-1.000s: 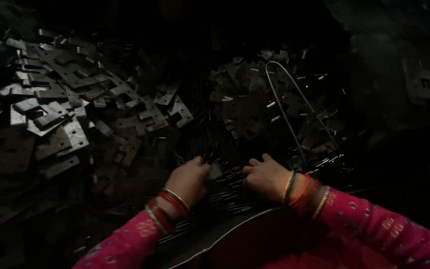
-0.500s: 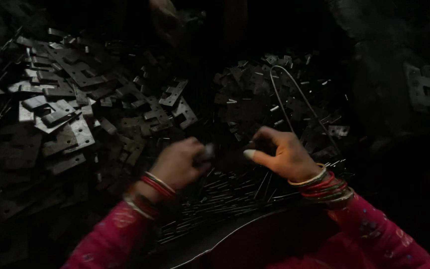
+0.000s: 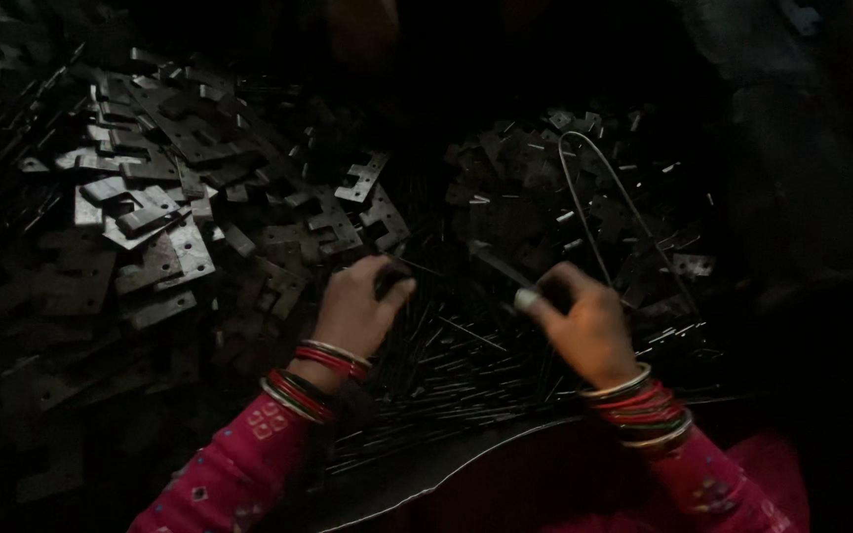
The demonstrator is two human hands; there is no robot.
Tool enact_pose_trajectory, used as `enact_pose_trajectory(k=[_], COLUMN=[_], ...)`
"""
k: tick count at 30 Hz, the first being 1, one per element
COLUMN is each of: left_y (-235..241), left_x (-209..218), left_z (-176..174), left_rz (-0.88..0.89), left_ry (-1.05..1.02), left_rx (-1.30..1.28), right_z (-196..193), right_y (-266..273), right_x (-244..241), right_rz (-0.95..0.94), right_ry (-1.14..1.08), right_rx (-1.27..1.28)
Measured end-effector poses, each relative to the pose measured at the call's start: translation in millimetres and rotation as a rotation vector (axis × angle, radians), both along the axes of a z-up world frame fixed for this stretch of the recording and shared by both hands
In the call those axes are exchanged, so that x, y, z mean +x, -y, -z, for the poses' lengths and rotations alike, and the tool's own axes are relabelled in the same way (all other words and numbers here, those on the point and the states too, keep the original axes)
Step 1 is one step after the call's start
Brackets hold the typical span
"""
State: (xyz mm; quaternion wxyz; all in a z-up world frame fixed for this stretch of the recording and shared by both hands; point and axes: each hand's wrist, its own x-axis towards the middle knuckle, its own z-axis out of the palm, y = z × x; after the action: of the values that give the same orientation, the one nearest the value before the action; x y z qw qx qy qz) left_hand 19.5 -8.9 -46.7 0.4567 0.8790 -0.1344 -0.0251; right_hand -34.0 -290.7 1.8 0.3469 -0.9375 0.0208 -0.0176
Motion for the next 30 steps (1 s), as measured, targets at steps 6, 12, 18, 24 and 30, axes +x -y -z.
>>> enact_pose_trajectory(k=[6,12,18,24,30], left_y=[25,77,64,19,22], left_x=[-10,-31,-21,-2,-14], left_z=[44,75,32,-32,-30], left_rz=[0.289,0.577,0.442,0.068,-0.144], left_ry=[0.411,0.621,0.11,-0.807,-0.966], left_rx=[0.372,0.432,0.108,-0.941,-1.163], right_z=[8,19,18,-4,-18], right_y=[-12,-6,-2,5,-44], right_x=[-9,-8,-5,-3,-29], right_rz=[-0.083,-0.087,-0.119,0.166,0.202], right_ry=[-0.103,0.138,0.197,-0.063,0.027], right_rx=[-0.539,-0.558,-0.477,0.298,0.454])
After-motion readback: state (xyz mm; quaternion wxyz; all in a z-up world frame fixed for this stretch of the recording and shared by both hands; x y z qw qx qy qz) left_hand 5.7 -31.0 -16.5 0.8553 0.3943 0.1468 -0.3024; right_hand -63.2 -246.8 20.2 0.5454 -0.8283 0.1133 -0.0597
